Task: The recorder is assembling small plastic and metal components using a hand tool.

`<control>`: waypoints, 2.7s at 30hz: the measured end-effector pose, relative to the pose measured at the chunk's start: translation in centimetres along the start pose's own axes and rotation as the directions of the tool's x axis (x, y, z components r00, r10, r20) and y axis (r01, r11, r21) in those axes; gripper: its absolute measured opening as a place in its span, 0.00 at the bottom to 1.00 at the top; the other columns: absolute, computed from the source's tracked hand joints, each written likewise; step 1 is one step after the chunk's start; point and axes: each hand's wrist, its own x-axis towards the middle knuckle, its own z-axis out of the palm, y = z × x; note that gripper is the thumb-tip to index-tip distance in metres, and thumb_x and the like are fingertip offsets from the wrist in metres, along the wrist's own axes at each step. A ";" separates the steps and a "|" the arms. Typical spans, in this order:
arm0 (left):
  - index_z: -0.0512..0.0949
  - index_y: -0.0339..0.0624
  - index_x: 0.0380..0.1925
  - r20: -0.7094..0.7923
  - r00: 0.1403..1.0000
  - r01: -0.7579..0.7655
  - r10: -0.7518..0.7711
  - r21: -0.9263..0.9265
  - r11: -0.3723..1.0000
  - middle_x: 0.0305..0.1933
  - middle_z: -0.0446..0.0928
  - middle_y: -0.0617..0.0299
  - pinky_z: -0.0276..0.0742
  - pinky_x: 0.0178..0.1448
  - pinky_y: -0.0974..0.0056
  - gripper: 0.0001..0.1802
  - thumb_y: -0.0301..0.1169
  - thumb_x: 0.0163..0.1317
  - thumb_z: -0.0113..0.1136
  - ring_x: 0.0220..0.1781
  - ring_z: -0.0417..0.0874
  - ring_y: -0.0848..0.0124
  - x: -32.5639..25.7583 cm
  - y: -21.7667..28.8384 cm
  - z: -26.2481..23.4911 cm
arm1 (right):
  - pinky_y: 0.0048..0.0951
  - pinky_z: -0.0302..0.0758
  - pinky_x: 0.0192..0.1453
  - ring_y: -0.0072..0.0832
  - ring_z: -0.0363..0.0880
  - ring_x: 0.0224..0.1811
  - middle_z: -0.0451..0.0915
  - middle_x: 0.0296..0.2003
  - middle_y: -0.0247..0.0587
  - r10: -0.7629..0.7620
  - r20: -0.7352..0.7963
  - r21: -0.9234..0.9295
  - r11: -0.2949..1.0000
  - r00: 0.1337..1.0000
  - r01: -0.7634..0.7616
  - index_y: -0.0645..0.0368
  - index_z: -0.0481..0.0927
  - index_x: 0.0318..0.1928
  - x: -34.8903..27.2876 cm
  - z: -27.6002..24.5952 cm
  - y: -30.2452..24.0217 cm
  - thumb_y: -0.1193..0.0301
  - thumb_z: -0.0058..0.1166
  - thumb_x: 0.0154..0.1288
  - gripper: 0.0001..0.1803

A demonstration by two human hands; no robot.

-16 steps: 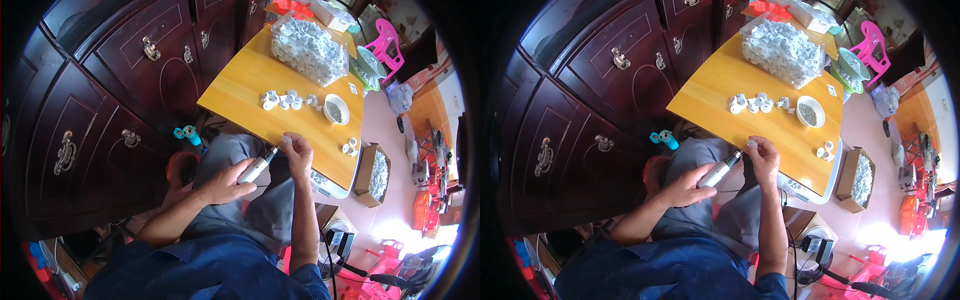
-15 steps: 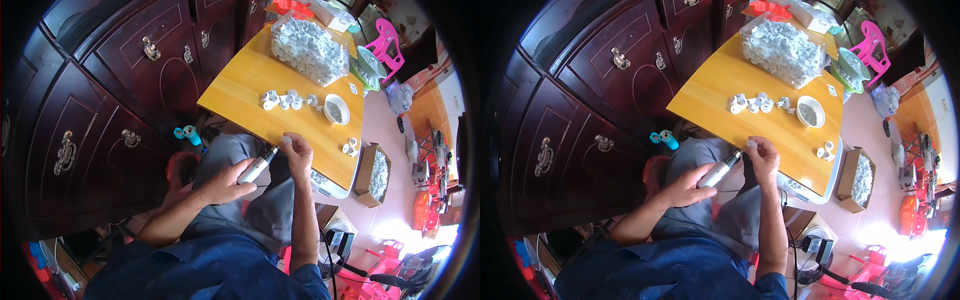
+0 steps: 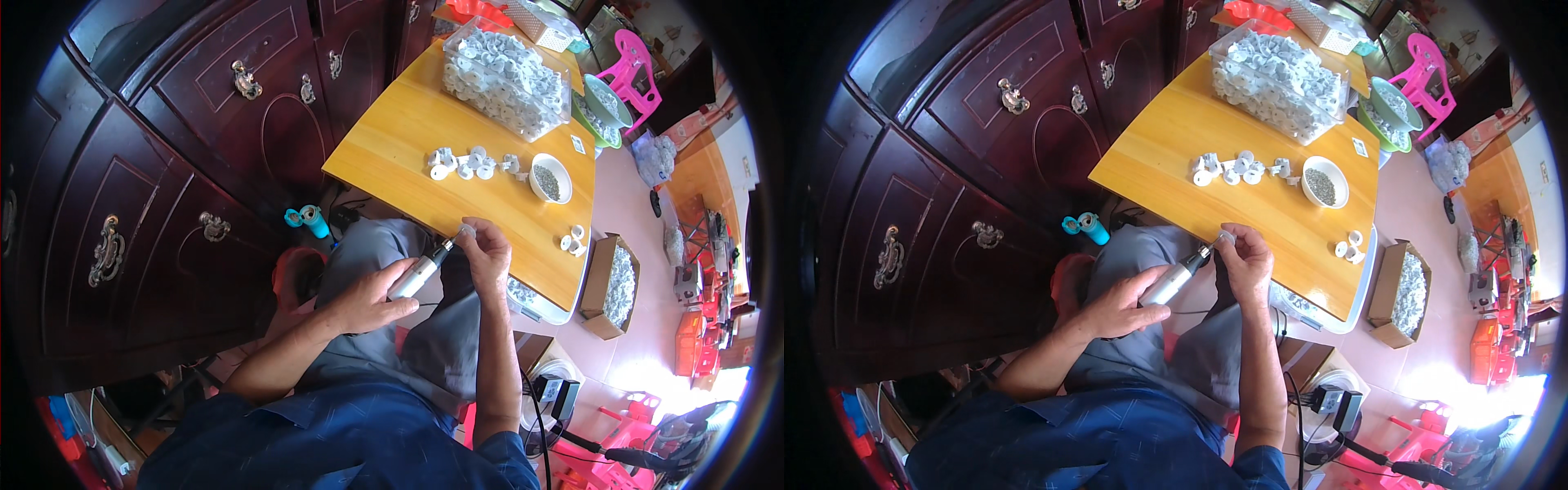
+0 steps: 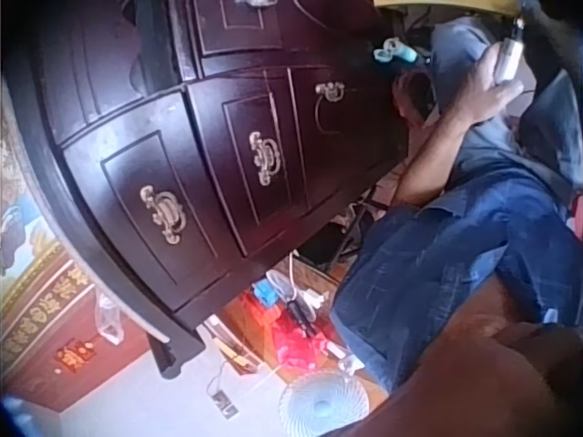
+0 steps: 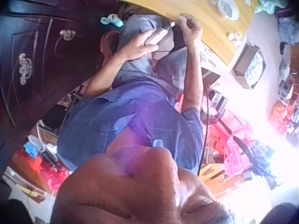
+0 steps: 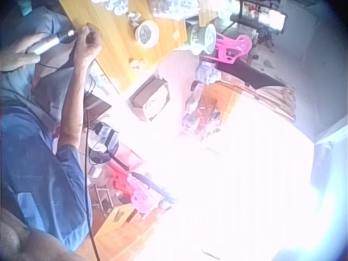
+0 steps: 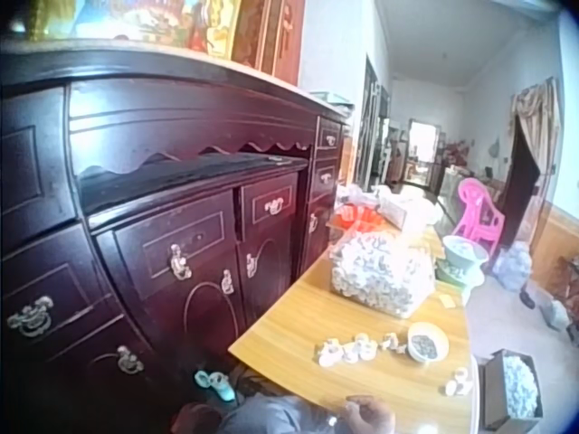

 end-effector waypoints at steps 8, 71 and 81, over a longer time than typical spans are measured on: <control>0.62 0.35 0.66 0.006 1.000 0.005 -0.005 -0.014 1.000 0.50 0.78 0.53 0.78 0.49 0.64 0.35 0.34 0.61 0.62 0.46 0.80 0.70 -0.1 0.0 0.0 | 0.18 0.75 0.40 0.15 0.78 0.33 0.81 0.33 0.32 -0.037 -0.012 -0.079 0.996 0.999 0.036 0.64 0.82 0.45 -0.1 -0.3 0.5 0.81 0.60 0.62 0.10; 0.73 0.40 0.56 0.119 0.858 0.169 -0.499 0.853 0.493 0.44 0.80 0.50 0.77 0.52 0.58 0.33 0.32 0.46 0.67 0.45 0.83 0.58 5.7 2.1 -16.3 | 0.41 0.70 0.61 0.43 0.75 0.57 0.78 0.52 0.43 -0.625 -0.044 -0.846 0.438 0.779 0.304 0.56 0.82 0.42 1.8 -13.0 -0.2 0.83 0.57 0.55 0.14; 0.74 0.44 0.56 0.481 0.701 -0.055 -0.526 0.772 0.633 0.50 0.80 0.46 0.76 0.53 0.51 0.32 0.39 0.48 0.66 0.50 0.82 0.50 12.4 -20.8 -7.0 | 0.32 0.74 0.60 0.32 0.80 0.54 0.82 0.48 0.40 -0.560 -0.169 -0.779 0.580 0.811 0.238 0.60 0.84 0.41 1.4 -13.8 0.2 0.81 0.56 0.64 0.08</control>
